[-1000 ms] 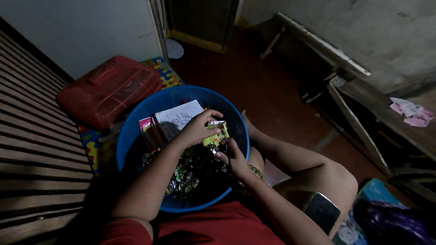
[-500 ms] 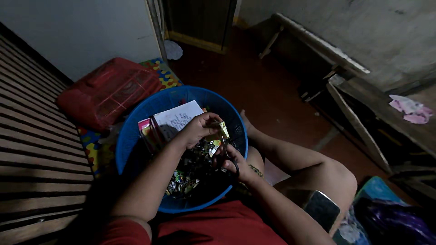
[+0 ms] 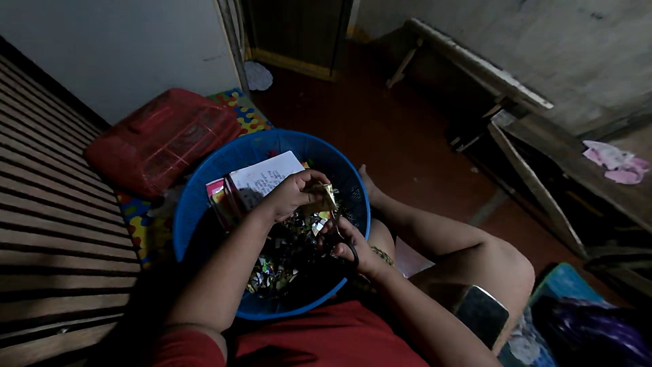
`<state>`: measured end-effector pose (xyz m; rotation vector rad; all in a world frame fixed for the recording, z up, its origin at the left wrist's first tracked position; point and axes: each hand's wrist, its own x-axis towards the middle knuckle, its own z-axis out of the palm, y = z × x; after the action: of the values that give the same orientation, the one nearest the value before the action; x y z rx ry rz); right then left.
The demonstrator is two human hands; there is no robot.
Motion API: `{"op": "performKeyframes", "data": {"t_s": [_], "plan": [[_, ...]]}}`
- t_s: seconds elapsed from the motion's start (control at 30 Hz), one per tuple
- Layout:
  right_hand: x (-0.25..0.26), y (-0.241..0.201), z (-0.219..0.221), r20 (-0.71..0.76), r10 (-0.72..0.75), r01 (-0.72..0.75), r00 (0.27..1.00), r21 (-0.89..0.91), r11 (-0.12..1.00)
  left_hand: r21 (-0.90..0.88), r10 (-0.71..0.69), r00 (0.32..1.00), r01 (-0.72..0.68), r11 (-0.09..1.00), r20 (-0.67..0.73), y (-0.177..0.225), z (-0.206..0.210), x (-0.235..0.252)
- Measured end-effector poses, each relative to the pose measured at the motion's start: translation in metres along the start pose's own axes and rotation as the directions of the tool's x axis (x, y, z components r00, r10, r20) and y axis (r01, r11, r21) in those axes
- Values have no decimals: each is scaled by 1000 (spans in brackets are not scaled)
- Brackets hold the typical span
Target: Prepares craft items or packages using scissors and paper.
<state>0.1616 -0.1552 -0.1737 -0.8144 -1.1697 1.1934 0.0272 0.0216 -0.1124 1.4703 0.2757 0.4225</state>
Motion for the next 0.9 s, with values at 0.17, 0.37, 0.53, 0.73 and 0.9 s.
{"op": "performKeyframes", "data": {"t_s": [0.17, 0.37, 0.53, 0.73, 0.9], "plan": [[1, 1, -2, -50, -22, 21, 999, -28, 999, 48, -6, 998, 9, 999, -69, 3, -2, -1], [5, -1, 11, -461, -160, 58, 873, -227, 972, 229, 11, 995, 13, 973, -102, 9, 6, 0], [10, 2, 9, -621, -230, 192, 749, -129, 973, 382, -57, 997, 36, 923, 42, 2, 16, 4], [8, 5, 9, -637, -207, 169, 743, -120, 978, 357, -220, 967, 160, 920, 132, 6, 19, 4], [11, 3, 12, -697, -216, 192, 684, -113, 975, 425, -326, 943, 272, 863, 59, 3, 17, 5]]}}
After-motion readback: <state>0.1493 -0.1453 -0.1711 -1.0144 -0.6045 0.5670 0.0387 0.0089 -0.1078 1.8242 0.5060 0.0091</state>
